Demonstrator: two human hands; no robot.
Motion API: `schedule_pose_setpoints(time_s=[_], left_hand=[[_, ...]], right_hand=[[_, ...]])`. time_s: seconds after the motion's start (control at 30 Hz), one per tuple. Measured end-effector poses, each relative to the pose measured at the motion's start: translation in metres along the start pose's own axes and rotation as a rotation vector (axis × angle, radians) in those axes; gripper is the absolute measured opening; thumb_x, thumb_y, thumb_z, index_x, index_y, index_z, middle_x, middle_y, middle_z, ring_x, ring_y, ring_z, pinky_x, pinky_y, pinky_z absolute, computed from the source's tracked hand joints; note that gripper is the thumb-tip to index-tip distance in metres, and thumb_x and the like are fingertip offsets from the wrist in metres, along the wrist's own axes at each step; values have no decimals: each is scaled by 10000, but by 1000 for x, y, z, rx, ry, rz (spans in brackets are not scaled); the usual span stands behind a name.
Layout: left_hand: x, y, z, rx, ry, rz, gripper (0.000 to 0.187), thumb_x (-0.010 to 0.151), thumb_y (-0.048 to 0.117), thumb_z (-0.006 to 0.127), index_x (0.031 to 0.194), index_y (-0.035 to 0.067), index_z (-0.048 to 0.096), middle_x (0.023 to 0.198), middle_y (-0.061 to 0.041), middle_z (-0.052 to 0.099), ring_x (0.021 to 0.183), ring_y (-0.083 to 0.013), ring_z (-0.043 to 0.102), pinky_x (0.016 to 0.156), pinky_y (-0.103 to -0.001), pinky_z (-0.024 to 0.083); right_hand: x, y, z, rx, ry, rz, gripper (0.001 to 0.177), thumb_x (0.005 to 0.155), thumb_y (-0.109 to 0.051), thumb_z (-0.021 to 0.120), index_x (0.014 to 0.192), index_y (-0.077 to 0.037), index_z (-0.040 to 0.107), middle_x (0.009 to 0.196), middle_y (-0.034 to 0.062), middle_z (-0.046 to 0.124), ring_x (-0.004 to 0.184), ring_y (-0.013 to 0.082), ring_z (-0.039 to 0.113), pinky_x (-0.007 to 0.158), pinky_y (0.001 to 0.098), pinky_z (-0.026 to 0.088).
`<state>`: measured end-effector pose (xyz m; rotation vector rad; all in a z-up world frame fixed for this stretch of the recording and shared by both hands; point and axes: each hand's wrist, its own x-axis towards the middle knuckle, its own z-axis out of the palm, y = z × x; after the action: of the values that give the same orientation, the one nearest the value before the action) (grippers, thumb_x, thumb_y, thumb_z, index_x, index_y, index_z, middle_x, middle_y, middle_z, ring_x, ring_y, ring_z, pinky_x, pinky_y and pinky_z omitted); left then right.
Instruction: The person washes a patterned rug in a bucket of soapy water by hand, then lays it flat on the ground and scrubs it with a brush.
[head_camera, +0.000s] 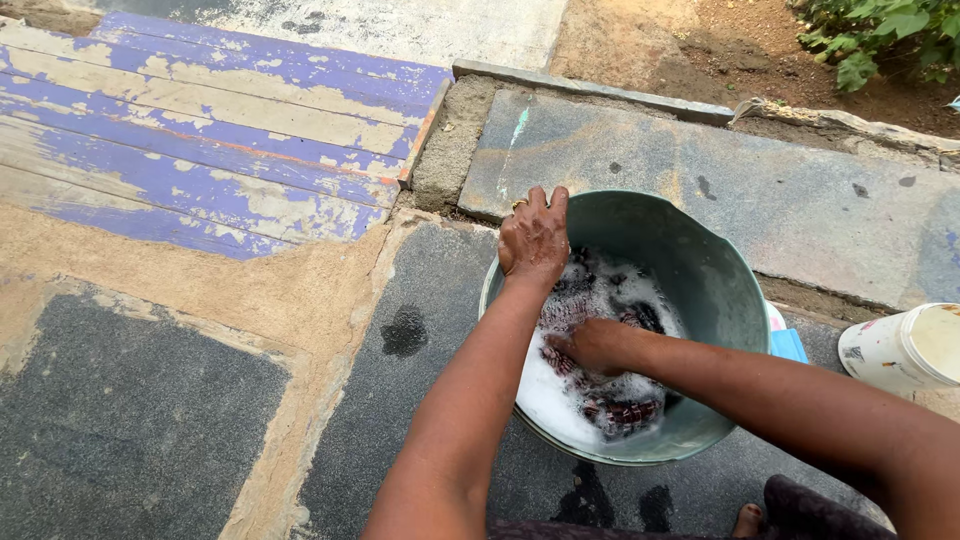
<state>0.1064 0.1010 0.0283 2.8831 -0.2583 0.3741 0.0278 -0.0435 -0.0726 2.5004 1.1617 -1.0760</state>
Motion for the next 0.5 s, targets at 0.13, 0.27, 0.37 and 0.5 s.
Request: schedule_pose_setpoints(time_s=[0.13,0.27,0.37,0.5], left_hand=[[1,0,9,-61,68,-23,269,892,70,617,1152,136,599,1055,-110,626,985,-282,712,764,-410,594],[1,1,8,-32,24,-3,305,891,81,628,1189,138,594,1063,-110,627,925,-282,715,763,-417,590],[12,-2,0,3,39,23,341,873,77,642,1205,137,586,1073,-118,622,915,-279,715,739,-399,592],[-6,2,5,30,59,49,333,879,89,658,1197,155,581,1069,-105,621,918,-277,716,723,-377,596]], right_hand=[[49,31,20,261,71,333,681,1087,-556,328,1057,-19,746,1024,203,726,1004,380,714,920,513,542],[49,94,55,-14,285,104,627,1030,-562,377,968,-65,754,1012,186,753,995,373,710,955,509,529],[49,109,31,-159,206,43,490,975,-481,507,988,-66,768,1026,174,745,1009,359,702,954,493,534],[23,38,-3,-142,-145,96,331,888,-343,723,1044,-57,784,1063,157,724,1033,336,702,908,462,568]])
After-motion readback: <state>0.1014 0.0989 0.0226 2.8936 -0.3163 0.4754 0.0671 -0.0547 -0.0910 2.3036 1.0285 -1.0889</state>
